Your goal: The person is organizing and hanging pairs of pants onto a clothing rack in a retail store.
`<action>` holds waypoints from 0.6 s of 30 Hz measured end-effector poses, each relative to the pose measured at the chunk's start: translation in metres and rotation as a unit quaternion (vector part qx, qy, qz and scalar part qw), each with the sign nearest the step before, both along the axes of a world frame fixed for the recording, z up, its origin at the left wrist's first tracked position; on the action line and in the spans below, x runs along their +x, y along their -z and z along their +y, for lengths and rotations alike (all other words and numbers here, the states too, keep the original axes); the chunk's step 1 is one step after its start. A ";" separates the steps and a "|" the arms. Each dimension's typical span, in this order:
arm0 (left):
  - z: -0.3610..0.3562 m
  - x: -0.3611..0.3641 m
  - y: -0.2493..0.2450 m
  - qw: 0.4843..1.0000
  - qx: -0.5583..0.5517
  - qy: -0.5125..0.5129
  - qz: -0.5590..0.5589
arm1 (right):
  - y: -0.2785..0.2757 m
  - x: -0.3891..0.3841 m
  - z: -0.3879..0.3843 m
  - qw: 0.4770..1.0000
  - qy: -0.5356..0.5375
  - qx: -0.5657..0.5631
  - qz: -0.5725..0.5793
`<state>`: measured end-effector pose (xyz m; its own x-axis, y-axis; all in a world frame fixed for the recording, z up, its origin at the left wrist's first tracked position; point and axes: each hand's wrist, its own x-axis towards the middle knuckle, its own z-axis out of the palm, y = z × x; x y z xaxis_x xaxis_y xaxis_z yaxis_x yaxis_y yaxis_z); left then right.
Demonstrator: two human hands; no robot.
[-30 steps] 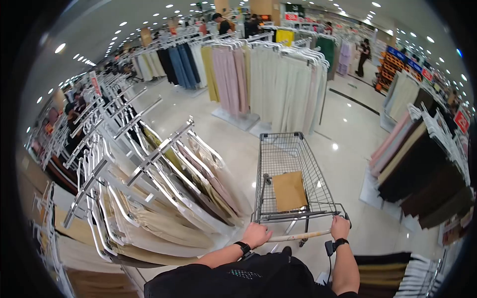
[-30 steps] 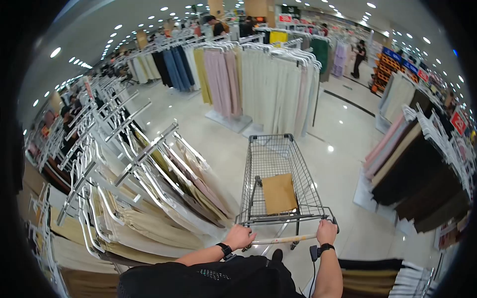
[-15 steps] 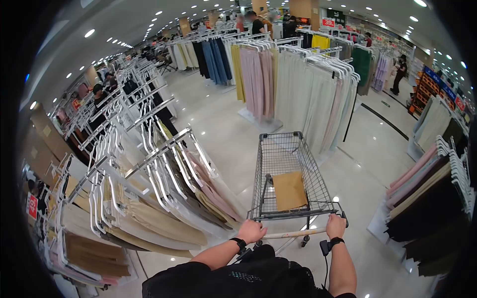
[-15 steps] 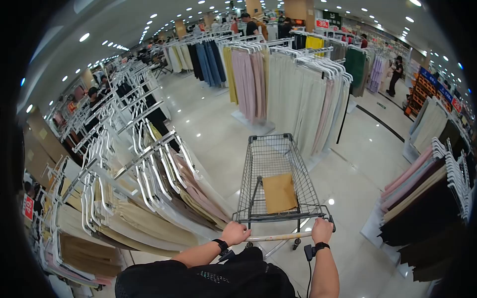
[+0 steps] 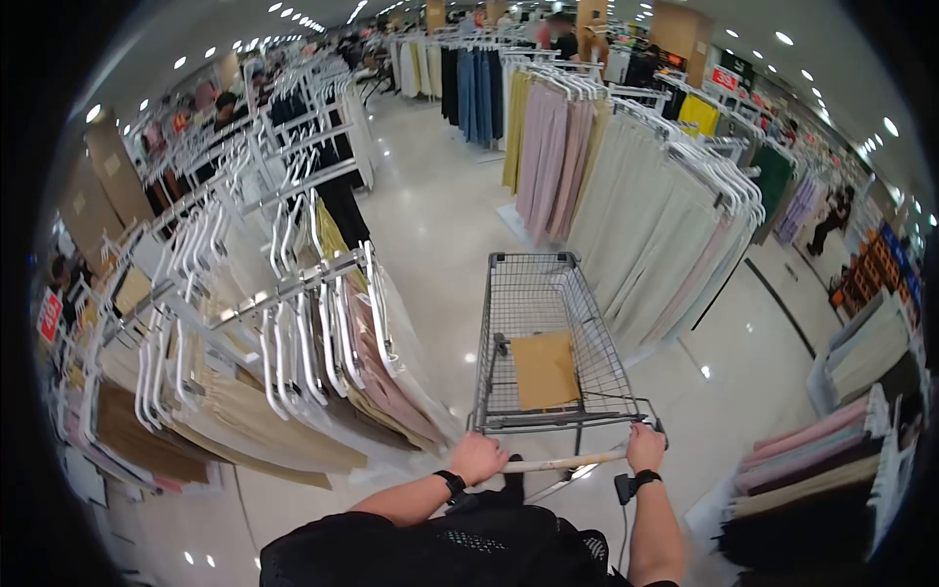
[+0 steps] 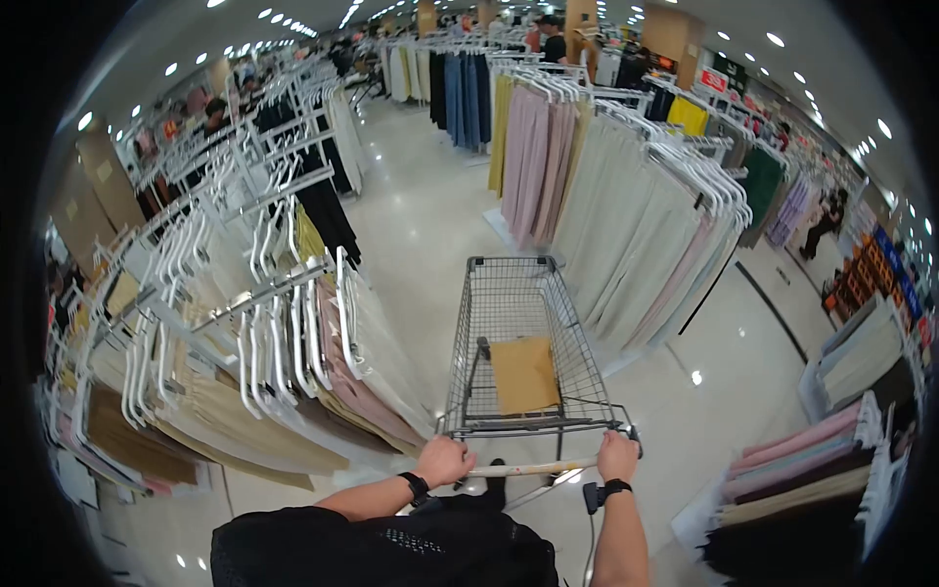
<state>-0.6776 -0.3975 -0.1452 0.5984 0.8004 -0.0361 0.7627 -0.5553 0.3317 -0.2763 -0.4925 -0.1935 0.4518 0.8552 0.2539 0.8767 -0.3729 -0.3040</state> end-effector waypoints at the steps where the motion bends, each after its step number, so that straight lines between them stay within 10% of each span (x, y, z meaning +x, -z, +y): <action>1: 0.008 0.007 -0.005 1.000 -0.006 -0.009 0.017 | -0.004 0.007 0.011 1.000 -0.003 -0.010 -0.013; 18: 0.223 0.050 -0.015 0.988 0.001 -0.149 -0.049 | -0.011 0.067 0.286 0.991 -0.105 -0.068 -0.035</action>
<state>-0.6277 -0.1745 -0.1306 0.3375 0.9412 0.0133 0.8561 -0.3128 0.4115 -0.2088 -0.2066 -0.1828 0.2451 0.9572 0.1538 0.9567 -0.2131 -0.1984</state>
